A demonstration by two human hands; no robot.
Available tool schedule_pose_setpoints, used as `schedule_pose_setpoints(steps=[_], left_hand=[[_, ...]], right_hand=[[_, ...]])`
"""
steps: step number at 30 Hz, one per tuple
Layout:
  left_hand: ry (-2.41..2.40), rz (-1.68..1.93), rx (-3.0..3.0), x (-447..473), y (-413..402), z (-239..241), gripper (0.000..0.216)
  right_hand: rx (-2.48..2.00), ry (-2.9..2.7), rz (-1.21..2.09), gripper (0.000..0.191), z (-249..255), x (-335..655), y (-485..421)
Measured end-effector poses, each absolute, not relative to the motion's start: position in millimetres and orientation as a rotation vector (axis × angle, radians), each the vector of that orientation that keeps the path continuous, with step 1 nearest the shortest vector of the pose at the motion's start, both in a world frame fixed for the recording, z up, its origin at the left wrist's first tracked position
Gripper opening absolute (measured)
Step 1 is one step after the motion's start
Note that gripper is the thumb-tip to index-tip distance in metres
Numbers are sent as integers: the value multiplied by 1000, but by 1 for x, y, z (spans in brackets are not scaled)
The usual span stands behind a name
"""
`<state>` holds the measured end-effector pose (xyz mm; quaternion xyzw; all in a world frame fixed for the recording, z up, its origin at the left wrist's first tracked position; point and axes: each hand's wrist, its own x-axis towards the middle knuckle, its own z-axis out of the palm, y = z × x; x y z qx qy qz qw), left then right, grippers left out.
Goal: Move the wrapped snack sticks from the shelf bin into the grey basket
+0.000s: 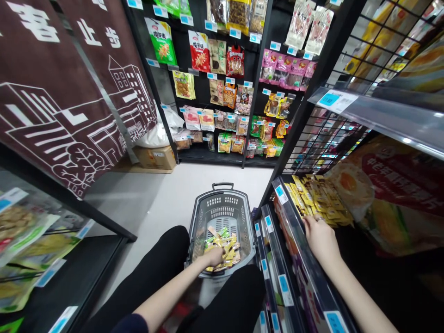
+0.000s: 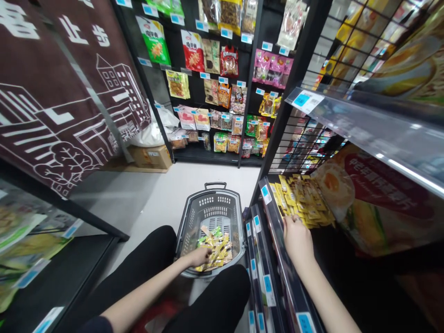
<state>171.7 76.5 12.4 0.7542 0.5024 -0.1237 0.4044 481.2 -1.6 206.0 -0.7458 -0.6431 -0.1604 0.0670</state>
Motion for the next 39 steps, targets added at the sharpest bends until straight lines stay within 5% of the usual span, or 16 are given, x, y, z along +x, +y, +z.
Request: schedule_pose_setpoints(steps=[24,29,32,35,39], left_hand=[[794,337,1915,213,21,159,30],[682,422,1700,224,10,179,28],[566,534,1301,249,1,190,48],[510,703,909,274,-3,203,58],[527,878,728,278,0,217,36]], right_hand=[[-2614,-1895,-472,21,228,472,-7],[-2322,-1849,-1036,21,244,458,-17],[-2068,-1830,-1189,25,258,432,-36],[-1707,-2063,-1058,25,262,398,-56],[-1216,-2298,-589,15,262,380,-62]])
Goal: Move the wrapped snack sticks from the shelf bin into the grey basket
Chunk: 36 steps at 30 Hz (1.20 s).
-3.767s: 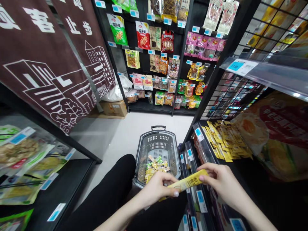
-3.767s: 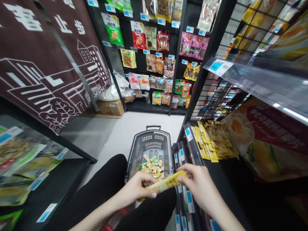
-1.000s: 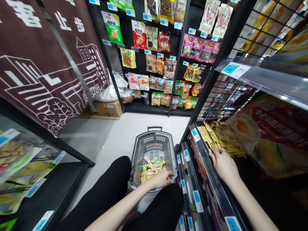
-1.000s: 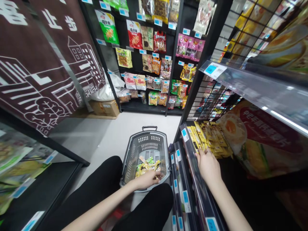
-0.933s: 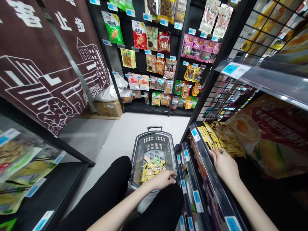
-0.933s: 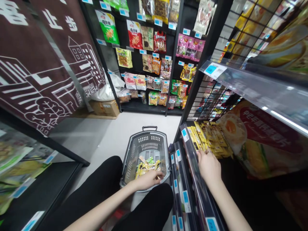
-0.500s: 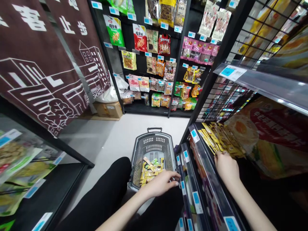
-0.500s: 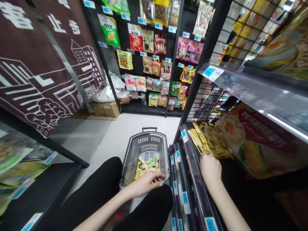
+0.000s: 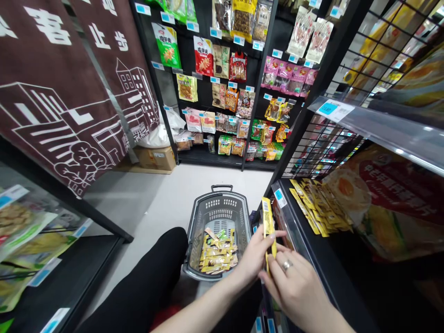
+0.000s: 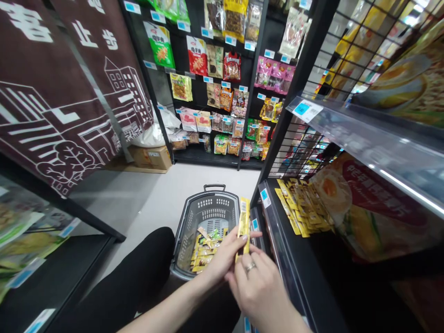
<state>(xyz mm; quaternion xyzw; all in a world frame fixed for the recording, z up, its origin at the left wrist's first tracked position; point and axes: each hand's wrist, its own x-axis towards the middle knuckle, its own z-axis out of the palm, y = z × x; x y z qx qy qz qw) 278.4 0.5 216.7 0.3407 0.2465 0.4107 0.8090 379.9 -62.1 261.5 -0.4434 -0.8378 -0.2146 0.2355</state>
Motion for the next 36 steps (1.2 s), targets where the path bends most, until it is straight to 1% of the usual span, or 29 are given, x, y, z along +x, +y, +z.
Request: schedule_pose_setpoints(steps=[2,4,6,8,9,10,12,14,15,19,22,27,29,32,36], left_hand=[[496,809,756,267,3,219,34],[424,658,793,252,3,220,37],[351,504,820,239,2,221,36],[318,415,845,229,0,225,35],[321,387,859,225,-1,228,36],[338,367,884,222,-2,232,40],[422,364,994,218,-4,239,50],[549,429,1219,216,-6,243,56],[616,500,1377,215,-7,243,55],[765,816,1992,213,-9,238,35],[741,928,2196,212,-8,233,31],[712,1162,2365,214,-11,229,25],[734,1151,2440,216,-15,228,28],[838,1025,2500,221,-19,230,31],[935,900,2497,230,-19,236,25]], right_hand=[[-1221,-2143,-363,13,266,390,-56],[-1366,-1842,-184,13,271,407,-47],[-1461,-1566,121,25,275,422,-39],[-1431,-1407,557,40,276,430,-33],[-1382,-1351,753,44,277,431,-31],[-1335,-1304,900,45,276,431,-30],[-1300,-1249,1049,41,277,428,-30],[-1313,-1221,1074,36,278,424,-32],[-1326,-1211,1067,33,278,423,-33],[-1356,-1188,1030,29,279,422,-36],[-1363,-1200,1012,28,278,423,-36],[-1321,-1225,981,27,273,421,-36],[-1315,-1214,967,27,272,418,-37],[-1339,-1179,914,27,269,414,-40],[-1325,-1204,939,26,267,409,-42]])
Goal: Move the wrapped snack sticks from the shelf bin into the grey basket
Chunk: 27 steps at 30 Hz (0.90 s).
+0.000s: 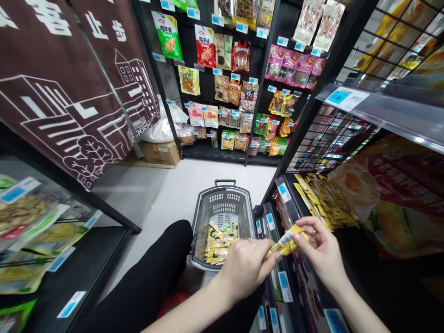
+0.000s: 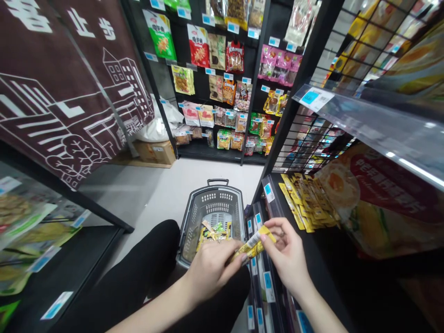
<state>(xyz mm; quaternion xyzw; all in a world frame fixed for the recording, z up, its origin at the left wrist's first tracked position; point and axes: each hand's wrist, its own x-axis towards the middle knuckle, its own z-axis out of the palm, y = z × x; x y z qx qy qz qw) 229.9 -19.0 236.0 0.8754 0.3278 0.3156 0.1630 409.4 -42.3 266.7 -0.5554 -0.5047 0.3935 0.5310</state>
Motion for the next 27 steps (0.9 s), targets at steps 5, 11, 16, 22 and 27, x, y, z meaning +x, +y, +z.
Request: schedule_pose_setpoints(steps=[5,11,16,22,27], left_hand=[[934,811,2440,235,-17,238,35],[725,612,2125,217,-19,234,25],[767,653,2150,196,-25,209,43],[704,757,2183,194,-23,188,48],[692,657,1937,195,-19,209,40]], right_hand=[[-1328,-1247,920,27,268,407,-45],[-1392,-1124,868,27,271,410,-43],[-1372,-1028,855,30,265,421,-36],[-1344,-956,913,34,259,426,-31],[-1322,-882,979,36,260,425,-27]])
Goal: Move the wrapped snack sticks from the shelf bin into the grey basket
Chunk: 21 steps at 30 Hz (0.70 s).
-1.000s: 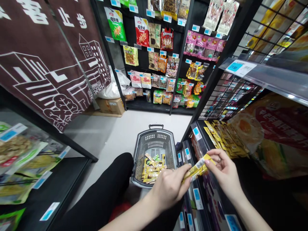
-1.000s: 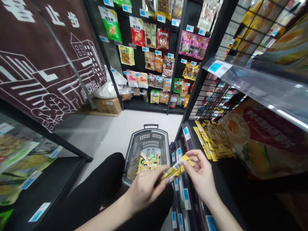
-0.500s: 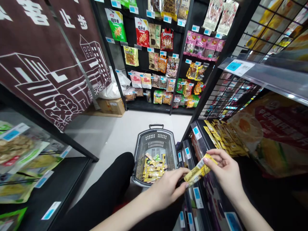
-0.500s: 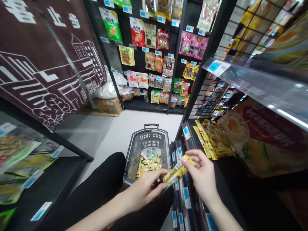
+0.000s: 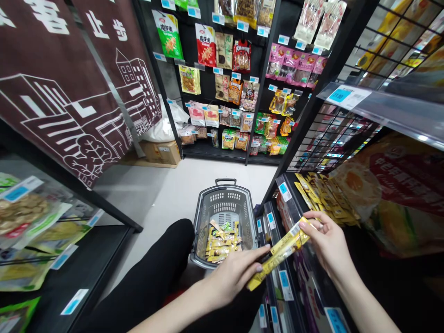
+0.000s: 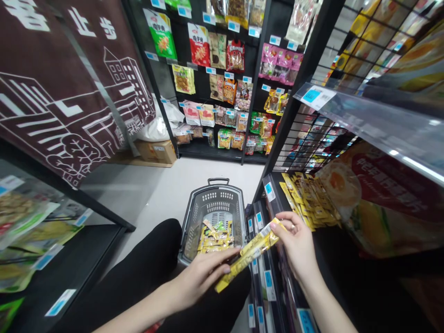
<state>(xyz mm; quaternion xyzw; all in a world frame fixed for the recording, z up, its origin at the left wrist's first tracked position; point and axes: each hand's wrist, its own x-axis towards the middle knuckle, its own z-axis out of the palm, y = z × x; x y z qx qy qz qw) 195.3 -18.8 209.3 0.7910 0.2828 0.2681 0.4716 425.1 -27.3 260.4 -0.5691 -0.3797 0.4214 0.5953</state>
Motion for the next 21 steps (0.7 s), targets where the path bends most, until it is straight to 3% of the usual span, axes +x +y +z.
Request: schedule_pose_setpoints(steps=[3,6,14,17,19,21], left_hand=[[652,450,1626,193,-16,218,41],[514,310,1309,190,-15,215,56],[269,338,826,183,-15,201,92],[209,354,748,177,-14,201,68],[198,326,706,172,-13,202,45],[202,339,649,168,-13,201,36]], right_hand=[[-1316,-842,1047,38,258,424,-26],[-1325,-851,1124,38,256,424,-25],[-1300,-1070,1430,26,251,434,-23],[-1252,-1207,1566,25,249,447,-21],[-1163,-1270,1595,33,247,455,-20],[-1065,-1320,1592,42,246,459,-19]])
